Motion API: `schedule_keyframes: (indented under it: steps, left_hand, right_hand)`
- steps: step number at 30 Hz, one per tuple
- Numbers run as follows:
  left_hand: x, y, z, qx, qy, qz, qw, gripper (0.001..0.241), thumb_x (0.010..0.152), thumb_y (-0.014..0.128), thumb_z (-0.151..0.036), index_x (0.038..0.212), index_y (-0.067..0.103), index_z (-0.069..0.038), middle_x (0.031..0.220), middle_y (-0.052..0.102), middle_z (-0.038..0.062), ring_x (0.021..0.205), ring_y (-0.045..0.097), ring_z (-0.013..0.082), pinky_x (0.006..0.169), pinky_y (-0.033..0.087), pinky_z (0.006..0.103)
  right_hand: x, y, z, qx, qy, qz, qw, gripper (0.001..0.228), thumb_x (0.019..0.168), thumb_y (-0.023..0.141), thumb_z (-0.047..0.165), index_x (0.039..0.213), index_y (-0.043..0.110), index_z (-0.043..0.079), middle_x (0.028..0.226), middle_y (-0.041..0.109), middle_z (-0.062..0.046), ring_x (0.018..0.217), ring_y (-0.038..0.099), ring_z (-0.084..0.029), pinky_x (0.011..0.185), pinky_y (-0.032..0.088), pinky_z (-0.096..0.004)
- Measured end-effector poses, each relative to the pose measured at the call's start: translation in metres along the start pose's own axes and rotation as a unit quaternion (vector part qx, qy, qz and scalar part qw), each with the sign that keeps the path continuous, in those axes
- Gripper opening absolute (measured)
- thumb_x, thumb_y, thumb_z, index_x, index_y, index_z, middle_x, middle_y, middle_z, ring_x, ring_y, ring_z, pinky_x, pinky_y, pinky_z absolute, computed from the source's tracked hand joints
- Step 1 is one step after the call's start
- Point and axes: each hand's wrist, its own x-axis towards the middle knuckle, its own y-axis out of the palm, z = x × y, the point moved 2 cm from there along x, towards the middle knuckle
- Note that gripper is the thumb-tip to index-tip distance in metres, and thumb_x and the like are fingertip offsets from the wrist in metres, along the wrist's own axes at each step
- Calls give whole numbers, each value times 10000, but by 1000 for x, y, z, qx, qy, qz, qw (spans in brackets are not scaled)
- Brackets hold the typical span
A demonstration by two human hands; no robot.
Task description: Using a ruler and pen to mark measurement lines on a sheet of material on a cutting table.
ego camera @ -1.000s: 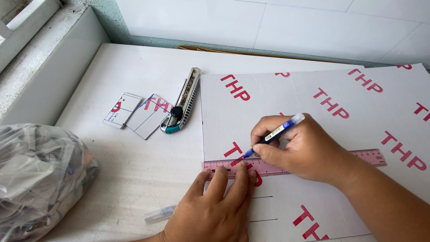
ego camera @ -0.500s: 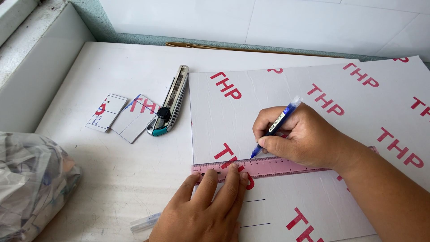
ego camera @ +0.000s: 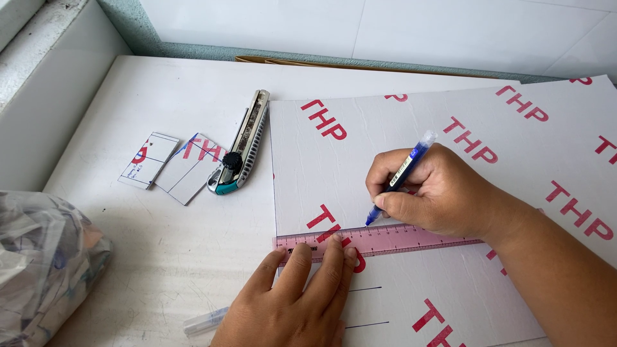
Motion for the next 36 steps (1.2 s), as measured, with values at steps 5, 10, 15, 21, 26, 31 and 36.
schedule_keyframes:
  steps: [5, 10, 15, 21, 26, 31, 36]
  left_hand:
    - [0, -1, 0, -9, -6, -9, 1000, 356, 1038, 496, -191, 1233, 785, -122, 1264, 708, 56, 930, 652, 249, 773, 562, 366]
    - [-2, 0, 0, -5, -2, -4, 1000, 391, 1009, 490, -207, 1256, 781, -124, 1290, 702, 56, 954, 654, 252, 792, 569, 372]
    - [-2, 0, 1, -15, 3, 1, 1000, 398, 1000, 502, -221, 1268, 775, -111, 1300, 698, 70, 962, 650, 265, 792, 566, 378]
    - [-2, 0, 1, -16, 3, 2, 1000, 414, 985, 506, -214, 1284, 771, -106, 1296, 697, 74, 952, 652, 259, 797, 563, 379]
    - [1, -2, -1, 7, -12, -23, 1000, 338, 1057, 499, -183, 1224, 789, -129, 1259, 696, 56, 937, 657, 243, 780, 571, 361]
    - [-4, 3, -5, 18, -21, -36, 999, 386, 1039, 466, -145, 1227, 798, -88, 1265, 700, 84, 954, 670, 275, 786, 587, 377]
    - [-9, 6, -9, 10, -35, -34, 999, 405, 985, 472, -177, 1184, 814, -90, 1194, 716, 82, 1003, 693, 324, 859, 607, 438]
  right_hand:
    - [-1, -1, -2, 8, 13, 2, 1000, 93, 864, 656, 107, 810, 731, 94, 692, 631, 16, 625, 522, -100, 577, 434, -261]
    - [-1, -1, 0, 7, 30, 0, 1000, 102, 861, 659, 95, 792, 734, 94, 675, 619, 15, 596, 503, -102, 546, 417, -265]
    - [-1, -1, -1, 12, 23, 3, 1000, 105, 867, 649, 88, 798, 729, 90, 692, 625, 11, 618, 516, -104, 561, 425, -265]
    - [-1, -1, -1, 10, 33, -2, 999, 103, 869, 663, 105, 796, 734, 89, 676, 625, 11, 604, 509, -104, 555, 418, -265]
    - [1, 5, 1, 146, -33, -55, 987, 115, 962, 669, 139, 926, 698, 33, 812, 685, -71, 738, 783, -176, 704, 675, -298]
    - [7, 43, 31, 96, -51, -67, 992, 111, 966, 701, 167, 967, 746, 65, 875, 746, -29, 797, 718, -118, 718, 589, -251]
    - [10, 65, 46, 70, -41, -57, 995, 98, 959, 695, 143, 994, 768, 88, 932, 762, 6, 858, 690, -101, 763, 559, -241]
